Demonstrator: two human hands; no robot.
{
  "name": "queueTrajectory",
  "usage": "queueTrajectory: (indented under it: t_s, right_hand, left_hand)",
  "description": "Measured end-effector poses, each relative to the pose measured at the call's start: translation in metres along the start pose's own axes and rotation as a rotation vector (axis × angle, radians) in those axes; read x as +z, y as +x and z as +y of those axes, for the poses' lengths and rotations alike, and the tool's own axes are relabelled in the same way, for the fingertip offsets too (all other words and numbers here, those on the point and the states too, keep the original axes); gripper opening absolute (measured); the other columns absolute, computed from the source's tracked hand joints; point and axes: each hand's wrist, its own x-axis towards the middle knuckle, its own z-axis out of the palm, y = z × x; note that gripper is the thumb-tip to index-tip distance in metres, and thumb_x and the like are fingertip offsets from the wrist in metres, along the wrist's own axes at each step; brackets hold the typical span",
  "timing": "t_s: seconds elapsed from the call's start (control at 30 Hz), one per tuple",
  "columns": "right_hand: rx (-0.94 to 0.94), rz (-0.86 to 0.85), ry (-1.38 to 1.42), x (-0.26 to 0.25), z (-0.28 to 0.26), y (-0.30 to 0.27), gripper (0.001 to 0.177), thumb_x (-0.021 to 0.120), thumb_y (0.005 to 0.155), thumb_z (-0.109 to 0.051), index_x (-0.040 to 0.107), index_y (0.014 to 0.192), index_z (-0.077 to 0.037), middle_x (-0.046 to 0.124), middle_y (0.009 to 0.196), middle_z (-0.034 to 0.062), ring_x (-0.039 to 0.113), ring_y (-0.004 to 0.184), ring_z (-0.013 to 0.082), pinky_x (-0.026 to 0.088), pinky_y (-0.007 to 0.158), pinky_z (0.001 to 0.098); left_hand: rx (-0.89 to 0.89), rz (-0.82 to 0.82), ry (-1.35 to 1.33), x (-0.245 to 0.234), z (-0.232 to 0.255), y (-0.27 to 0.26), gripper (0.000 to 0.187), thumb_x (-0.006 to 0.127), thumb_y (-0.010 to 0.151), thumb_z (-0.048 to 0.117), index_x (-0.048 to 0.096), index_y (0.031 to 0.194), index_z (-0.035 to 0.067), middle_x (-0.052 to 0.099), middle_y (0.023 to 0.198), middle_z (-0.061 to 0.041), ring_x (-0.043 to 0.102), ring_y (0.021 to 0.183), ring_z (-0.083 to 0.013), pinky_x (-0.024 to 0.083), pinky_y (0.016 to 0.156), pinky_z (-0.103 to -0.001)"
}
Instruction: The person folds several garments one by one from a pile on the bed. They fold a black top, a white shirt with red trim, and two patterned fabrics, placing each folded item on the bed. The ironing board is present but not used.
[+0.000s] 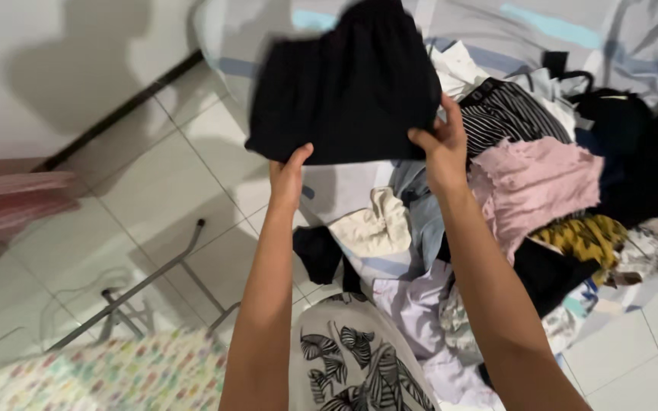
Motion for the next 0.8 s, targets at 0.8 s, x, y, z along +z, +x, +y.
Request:
queueTrajectory:
  t_s: [0.8]
  right_hand:
    - [-0.272, 0.071, -1.458, -0.099, 0.349, -0.273, 0.042, 0.085, 0.080, -0.026, 0.071, 0.118, -0.013, 0.026, 0.148, 0.0267, 0.021, 0.141, 0.0443, 0.021, 0.122, 0.0610]
  left_hand:
    - [-0.695, 0.079, 0.488, -0.284, -0.566, -0.181, 0.036, 0.057, 0.084, 0.003, 0.070, 0.118, 0.002, 0.074, 0.110, -0.010, 0.065, 0.099, -0.0197, 0.050, 0.087, -0.028]
